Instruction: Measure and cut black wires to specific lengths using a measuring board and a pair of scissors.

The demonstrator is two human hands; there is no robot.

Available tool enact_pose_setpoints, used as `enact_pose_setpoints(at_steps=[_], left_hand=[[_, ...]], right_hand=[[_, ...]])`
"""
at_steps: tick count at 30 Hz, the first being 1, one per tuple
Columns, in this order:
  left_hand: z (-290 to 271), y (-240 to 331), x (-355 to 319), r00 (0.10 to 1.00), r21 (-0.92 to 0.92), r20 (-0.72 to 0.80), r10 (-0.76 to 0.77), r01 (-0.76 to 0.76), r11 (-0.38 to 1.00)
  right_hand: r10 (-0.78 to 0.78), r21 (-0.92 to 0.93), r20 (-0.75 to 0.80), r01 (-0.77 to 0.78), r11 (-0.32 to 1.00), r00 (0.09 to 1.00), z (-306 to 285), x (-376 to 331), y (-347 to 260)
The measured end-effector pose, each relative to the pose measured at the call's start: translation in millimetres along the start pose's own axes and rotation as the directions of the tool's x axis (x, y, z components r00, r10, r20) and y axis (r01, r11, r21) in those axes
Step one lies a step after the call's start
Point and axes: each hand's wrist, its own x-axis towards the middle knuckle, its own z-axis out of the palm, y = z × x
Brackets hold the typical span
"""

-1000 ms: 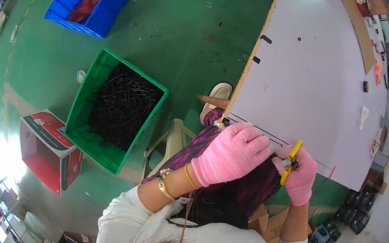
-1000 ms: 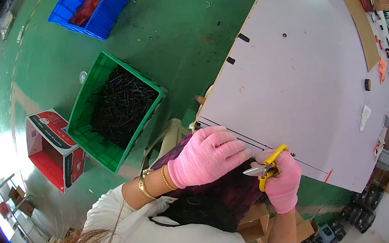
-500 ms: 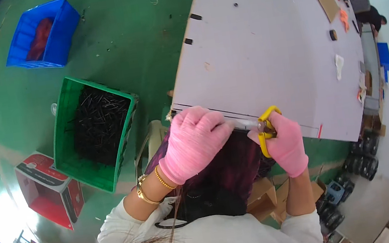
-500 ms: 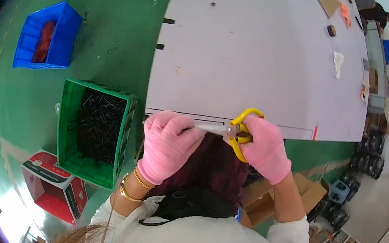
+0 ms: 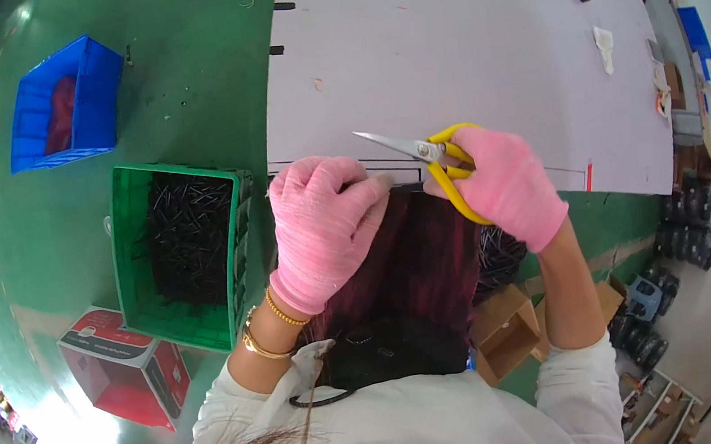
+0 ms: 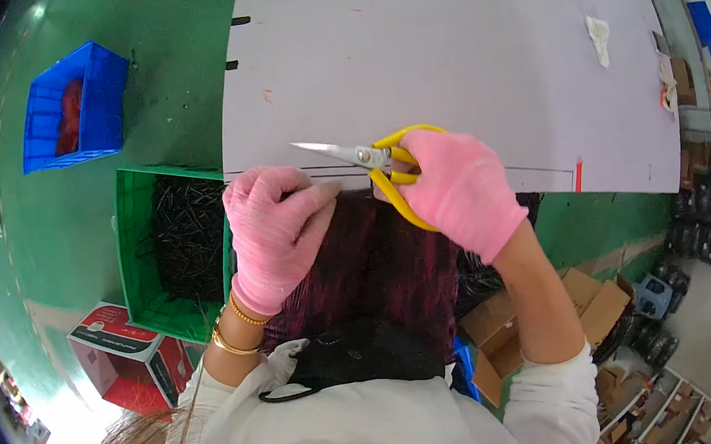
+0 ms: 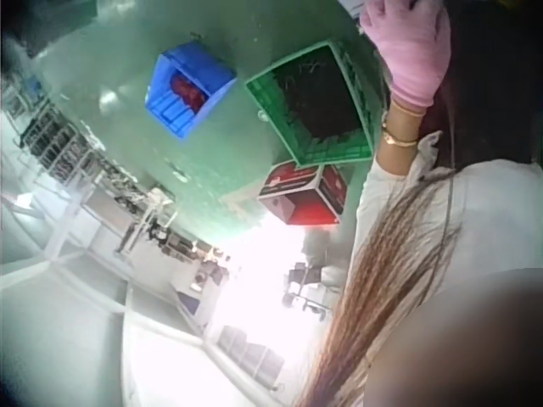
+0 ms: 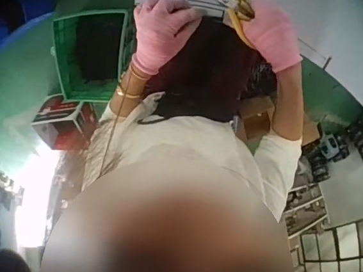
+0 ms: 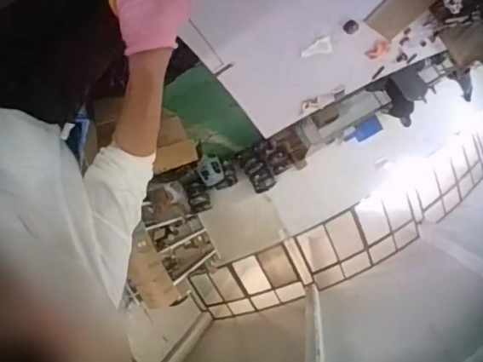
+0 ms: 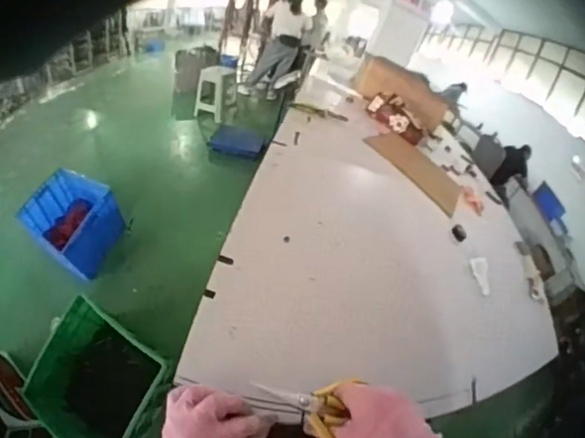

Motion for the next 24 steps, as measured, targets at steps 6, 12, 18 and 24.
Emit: enact_pose_setpoints(at_steps=[6,12,18,24], left_hand=[[-0.2,17.7,10.7,0.999,0.092,0.033,-0.017,0.014,0.996],[9.1,29.8,16.0,0.996,0.128,0.087,-0.027,0.015,0.992],[12.6,32.5,16.8,0.997,0.124,0.063,-0.044,0.036,0.992],[12.3,34.4,18.1,0.996,0.164,0.065,-0.059,0.047,0.985]], right_hand=[[0.1,-0.118,0.169,-0.081,0.99,0.981,-7.0,10.9,1.8],[0.127,-0.125,0.184,-0.105,0.987,0.975,-7.9,10.5,3.7],[0.088,-0.069,0.183,-0.076,0.995,0.979,-3.6,10.7,10.3],[0.057,-0.093,0.178,-0.04,0.995,0.982,-0.5,10.7,14.7]])
